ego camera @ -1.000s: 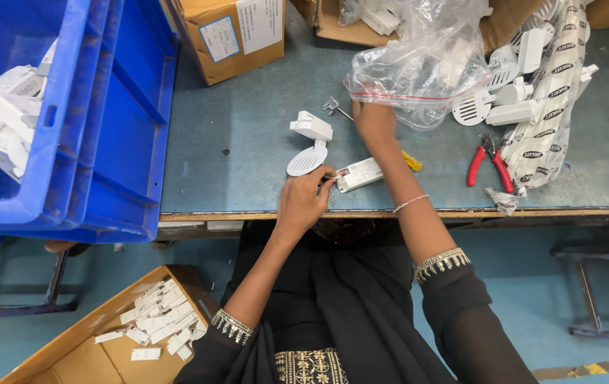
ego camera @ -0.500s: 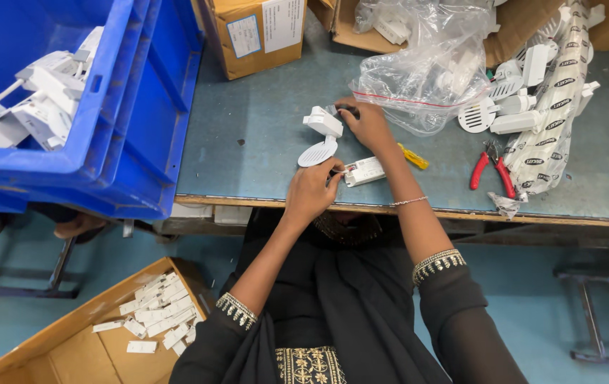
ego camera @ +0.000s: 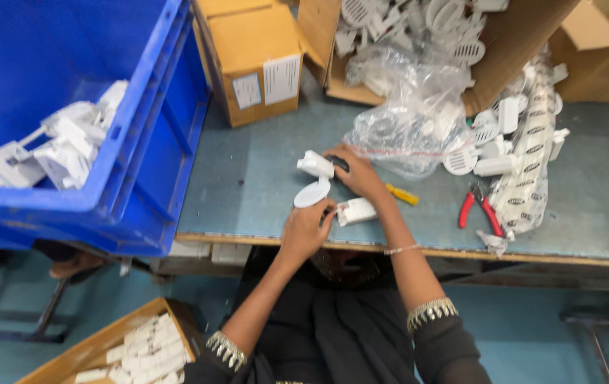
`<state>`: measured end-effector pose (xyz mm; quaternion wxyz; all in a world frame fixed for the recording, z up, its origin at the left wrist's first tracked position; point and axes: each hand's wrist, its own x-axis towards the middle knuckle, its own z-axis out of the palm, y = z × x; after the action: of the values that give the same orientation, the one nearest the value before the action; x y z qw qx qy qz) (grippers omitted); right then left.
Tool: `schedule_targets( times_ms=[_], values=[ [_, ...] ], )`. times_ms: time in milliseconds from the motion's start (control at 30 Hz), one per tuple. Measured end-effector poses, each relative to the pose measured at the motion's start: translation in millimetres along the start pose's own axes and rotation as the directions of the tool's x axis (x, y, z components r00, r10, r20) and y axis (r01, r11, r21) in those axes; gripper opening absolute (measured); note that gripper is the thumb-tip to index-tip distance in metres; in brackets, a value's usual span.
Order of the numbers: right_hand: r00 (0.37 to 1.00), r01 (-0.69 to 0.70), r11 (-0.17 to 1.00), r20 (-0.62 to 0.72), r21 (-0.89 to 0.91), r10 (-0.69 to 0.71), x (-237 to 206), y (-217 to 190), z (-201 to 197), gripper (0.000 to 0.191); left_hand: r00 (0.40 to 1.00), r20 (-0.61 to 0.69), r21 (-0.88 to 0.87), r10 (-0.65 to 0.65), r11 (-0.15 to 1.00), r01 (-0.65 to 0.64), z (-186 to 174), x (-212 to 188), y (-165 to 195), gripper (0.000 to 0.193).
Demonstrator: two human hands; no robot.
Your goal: The person assembles white plastic electrical components on a workbench. They use a screwdriver to tighten screws, connect wires, and place completed units into a blue crate. The process is repeated for multiple units.
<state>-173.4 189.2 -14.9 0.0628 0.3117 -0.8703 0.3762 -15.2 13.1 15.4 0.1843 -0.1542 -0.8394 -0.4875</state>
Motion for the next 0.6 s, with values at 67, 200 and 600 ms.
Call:
schedule_targets(
  times_ms=[67,200,600],
  values=[
    [0.998,-0.028,0.999,-0.048,0.029,0.029,0.2,6.4,3.3,0.034,0.999,-0.016,0.008,0.046,0.999,-0.046,-1.3,-0.3,0.5,0.011],
    [0.984,-0.074,0.962,-0.138,0.263,0.113,-0.9,16.2,3.7,0.032,0.999,0.03,0.013,-0.018,1.0,0.018,-0.1,0.5,0.7,0.013],
    [0.952,-0.223,0.859,-0.086,0.461,0.293,-19.6,-10.1,1.4,0.029,0.995,-0.025,0.02,-0.101,0.995,0.102,1.4,-1.1,-3.8,0.009]
  ],
)
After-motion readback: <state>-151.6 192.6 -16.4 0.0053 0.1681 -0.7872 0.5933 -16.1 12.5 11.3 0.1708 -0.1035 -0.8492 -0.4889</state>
